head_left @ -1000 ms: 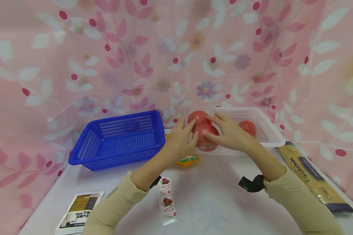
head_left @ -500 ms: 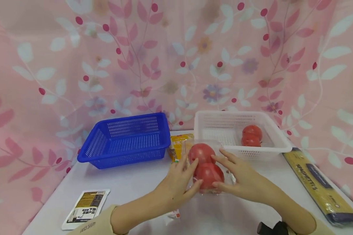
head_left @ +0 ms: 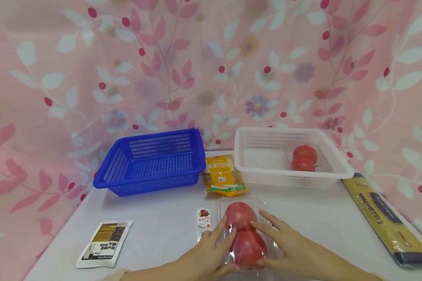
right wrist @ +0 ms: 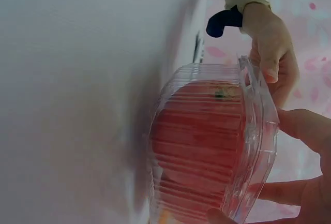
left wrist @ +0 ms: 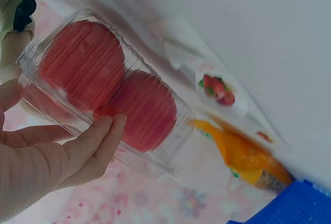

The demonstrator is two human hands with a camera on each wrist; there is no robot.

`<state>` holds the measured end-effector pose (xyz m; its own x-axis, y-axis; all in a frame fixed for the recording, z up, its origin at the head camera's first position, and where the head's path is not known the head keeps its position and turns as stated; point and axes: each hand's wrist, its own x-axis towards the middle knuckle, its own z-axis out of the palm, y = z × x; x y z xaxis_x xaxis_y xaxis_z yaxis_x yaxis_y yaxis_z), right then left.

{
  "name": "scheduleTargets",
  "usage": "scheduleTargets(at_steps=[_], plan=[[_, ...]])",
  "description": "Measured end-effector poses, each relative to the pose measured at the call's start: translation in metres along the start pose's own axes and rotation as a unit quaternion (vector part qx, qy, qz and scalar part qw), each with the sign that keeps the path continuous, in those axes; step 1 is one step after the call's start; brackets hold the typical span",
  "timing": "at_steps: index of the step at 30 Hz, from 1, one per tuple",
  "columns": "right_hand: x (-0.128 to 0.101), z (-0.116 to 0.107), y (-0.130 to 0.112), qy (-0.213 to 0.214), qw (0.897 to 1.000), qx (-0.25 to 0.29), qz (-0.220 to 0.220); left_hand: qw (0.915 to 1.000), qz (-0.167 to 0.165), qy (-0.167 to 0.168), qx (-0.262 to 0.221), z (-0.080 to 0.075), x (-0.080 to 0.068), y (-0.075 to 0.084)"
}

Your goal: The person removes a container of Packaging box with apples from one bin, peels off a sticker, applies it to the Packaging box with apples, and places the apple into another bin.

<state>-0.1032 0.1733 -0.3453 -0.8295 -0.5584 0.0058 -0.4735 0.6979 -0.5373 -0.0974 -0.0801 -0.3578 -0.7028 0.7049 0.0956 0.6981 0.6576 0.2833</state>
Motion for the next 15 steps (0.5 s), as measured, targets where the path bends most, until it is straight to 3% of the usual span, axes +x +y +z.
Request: scheduleTargets(at_steps=[3,8,15], plan=[[0.000,0.003,0.003,-0.018,1.000,0.013,0.003,0.9997,0.004,-0.015,-0.020,0.005,-0.002,-0.002],[0.004,0.005,0.008,0.007,0.999,0.006,-0.040,0.9994,0.007,-0.016,-0.031,0.010,-0.003,-0.005],[0.006,0.004,0.013,-0.008,0.999,-0.002,-0.033,0.9986,0.002,-0.037,-0.037,0.009,-0.008,-0.015]])
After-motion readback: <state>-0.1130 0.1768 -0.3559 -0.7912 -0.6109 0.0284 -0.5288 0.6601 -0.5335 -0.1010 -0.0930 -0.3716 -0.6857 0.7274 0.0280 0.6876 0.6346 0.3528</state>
